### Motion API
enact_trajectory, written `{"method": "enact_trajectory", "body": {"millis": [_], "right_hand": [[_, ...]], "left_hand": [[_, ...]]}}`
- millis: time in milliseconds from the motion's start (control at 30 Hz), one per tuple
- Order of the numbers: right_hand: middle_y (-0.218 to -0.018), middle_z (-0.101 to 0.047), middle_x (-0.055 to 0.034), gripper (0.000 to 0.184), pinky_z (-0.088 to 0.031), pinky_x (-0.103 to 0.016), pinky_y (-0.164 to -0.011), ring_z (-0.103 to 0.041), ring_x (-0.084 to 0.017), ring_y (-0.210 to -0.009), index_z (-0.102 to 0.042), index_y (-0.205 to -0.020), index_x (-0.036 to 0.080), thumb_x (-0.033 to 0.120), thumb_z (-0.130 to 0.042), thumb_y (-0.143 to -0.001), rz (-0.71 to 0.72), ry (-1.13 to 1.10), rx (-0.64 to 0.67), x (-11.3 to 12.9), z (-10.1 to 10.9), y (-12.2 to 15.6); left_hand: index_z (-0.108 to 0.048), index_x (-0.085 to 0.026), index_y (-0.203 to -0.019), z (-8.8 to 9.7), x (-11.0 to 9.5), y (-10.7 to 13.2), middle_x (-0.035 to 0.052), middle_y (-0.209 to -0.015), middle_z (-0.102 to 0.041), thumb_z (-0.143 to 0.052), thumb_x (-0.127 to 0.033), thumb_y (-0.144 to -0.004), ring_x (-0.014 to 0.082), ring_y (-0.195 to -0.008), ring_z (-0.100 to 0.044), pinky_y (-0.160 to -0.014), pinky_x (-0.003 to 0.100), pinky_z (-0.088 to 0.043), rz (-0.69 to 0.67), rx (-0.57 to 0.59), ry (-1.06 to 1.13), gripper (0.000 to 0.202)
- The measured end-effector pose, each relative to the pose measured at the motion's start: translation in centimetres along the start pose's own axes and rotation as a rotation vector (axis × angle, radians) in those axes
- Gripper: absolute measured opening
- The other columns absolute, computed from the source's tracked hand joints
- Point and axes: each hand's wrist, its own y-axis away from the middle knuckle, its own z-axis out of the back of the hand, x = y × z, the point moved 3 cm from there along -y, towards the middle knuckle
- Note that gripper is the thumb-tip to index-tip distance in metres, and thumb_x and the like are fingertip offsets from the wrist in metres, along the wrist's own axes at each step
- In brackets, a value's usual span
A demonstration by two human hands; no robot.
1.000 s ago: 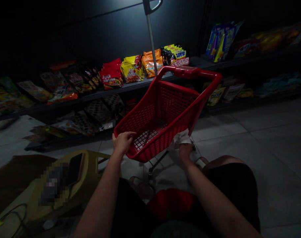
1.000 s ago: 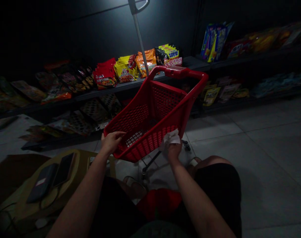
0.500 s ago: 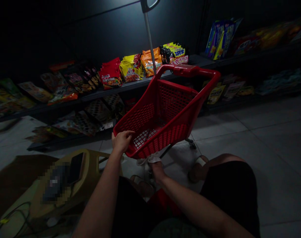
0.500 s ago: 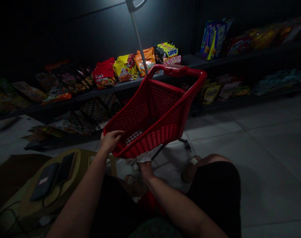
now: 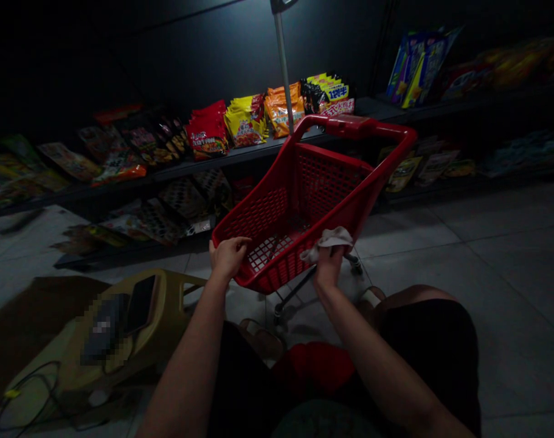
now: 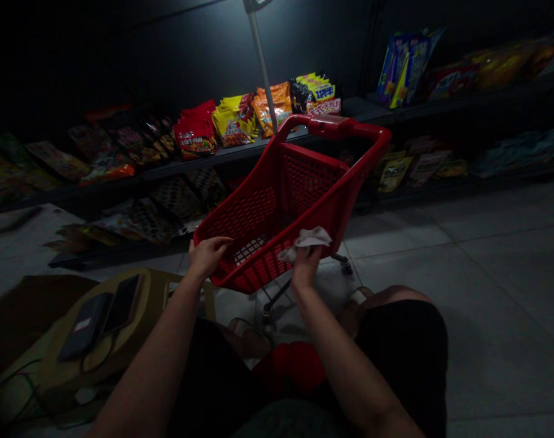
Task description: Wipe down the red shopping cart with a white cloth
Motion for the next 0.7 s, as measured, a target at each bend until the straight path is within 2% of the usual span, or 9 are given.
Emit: {"method": "enact_trajectory", "body": {"millis": [100,167,233,267,400,500,567,633,700], "right_hand": [[-0.108,-0.063,-0.0048,0.032,-0.048,-0.034,-0.092,-0.059,-0.018,-0.097,-0.057,-0.11,0.021,0.033,-0.066,-0.081,0.093,0.144,0.297,0.0,-2.7,8.1],[-0.114,-0.061,-0.006,0.029,-0.047,-0.034,-0.093,-0.058,-0.021,-0.104,-0.063,-0.109,0.022,0.027,-0.065,-0.081,0.231,0.268,0.641,-0.4,-3.7,12.4],[-0.108,-0.064,-0.0036,0.021,-0.047,-0.033,-0.09,-0.057,-0.021,-0.102,-0.069,-0.101,0.025,0.021,-0.063,-0.082,0.358,0.352,0.926,-0.9,-3.6,14.5],[-0.102,-0.065,-0.0023,0.018,-0.047,-0.032,-0.088,-0.058,-0.02,-0.098,-0.071,-0.096,0.026,0.02,-0.062,-0.082,0.404,0.381,1.014,-1.1,-3.3,14.7],[-0.096,-0.067,-0.0024,0.018,-0.047,-0.033,-0.086,-0.057,-0.02,-0.091,-0.073,-0.092,0.027,0.02,-0.057,-0.089,0.56,0.462,1.046,0.3,-2.5,12.4],[-0.107,-0.069,-0.0037,0.023,-0.046,-0.038,-0.095,-0.058,-0.023,-0.104,-0.073,-0.106,0.031,0.023,-0.057,-0.091,0.731,0.434,0.995,3.1,-3.2,11.5],[-0.115,-0.068,-0.003,0.033,-0.043,-0.041,-0.102,-0.057,-0.023,-0.112,-0.069,-0.118,0.036,0.022,-0.056,-0.091,0.855,0.425,1.024,4.0,-3.6,11.6],[-0.117,-0.069,-0.0035,0.044,-0.044,-0.042,-0.1,-0.059,-0.023,-0.111,-0.064,-0.126,0.039,0.018,-0.054,-0.089,0.991,0.444,1.065,3.0,-3.3,11.7],[-0.108,-0.072,-0.0051,0.051,-0.048,-0.042,-0.088,-0.064,-0.022,-0.097,-0.066,-0.122,0.042,0.013,-0.055,-0.081,1.091,0.401,1.056,0.0,-2.4,11.2]], "left_hand": [[-0.072,-0.039,-0.11,0.0,0.2,0.0,-0.0038,-0.113,-0.076,-0.049,-0.038,-0.092,0.0227,-0.114,-0.064,-0.122,0.054,-0.006,0.012,-0.01,0.008,0.029],[-0.072,-0.038,-0.11,0.1,0.3,0.0,-0.0031,-0.113,-0.076,-0.049,-0.039,-0.093,0.0223,-0.112,-0.065,-0.122,0.053,-0.007,0.021,-0.018,0.014,0.029],[-0.073,-0.037,-0.11,0.2,0.2,0.1,-0.0027,-0.113,-0.076,-0.049,-0.039,-0.093,0.0222,-0.112,-0.065,-0.122,0.052,-0.007,0.018,-0.024,0.031,0.029],[-0.073,-0.036,-0.11,0.2,0.1,0.1,-0.0028,-0.113,-0.076,-0.049,-0.039,-0.093,0.0224,-0.113,-0.064,-0.122,0.052,-0.008,0.014,-0.028,0.044,0.029],[-0.072,-0.034,-0.112,0.5,-0.5,0.4,-0.0009,-0.119,-0.074,-0.046,-0.035,-0.094,0.0234,-0.119,-0.061,-0.122,0.052,-0.008,0.034,-0.022,0.092,0.032],[-0.072,-0.031,-0.114,1.3,-1.3,0.9,0.0029,-0.121,-0.073,-0.046,-0.031,-0.094,0.0251,-0.121,-0.059,-0.121,0.056,-0.007,0.051,0.022,0.113,0.033],[-0.074,-0.034,-0.111,1.9,-1.6,1.3,0.0009,-0.118,-0.074,-0.05,-0.03,-0.092,0.0233,-0.118,-0.062,-0.121,0.053,-0.012,0.053,0.012,0.092,0.031],[-0.075,-0.037,-0.108,2.3,-1.5,1.5,-0.0016,-0.114,-0.075,-0.053,-0.03,-0.091,0.0208,-0.115,-0.063,-0.122,0.05,-0.015,0.062,-0.008,0.07,0.029],[-0.074,-0.041,-0.107,2.3,-0.9,1.5,-0.0043,-0.113,-0.076,-0.053,-0.03,-0.091,0.0184,-0.113,-0.064,-0.122,0.048,-0.016,0.067,-0.033,0.059,0.029]]}}
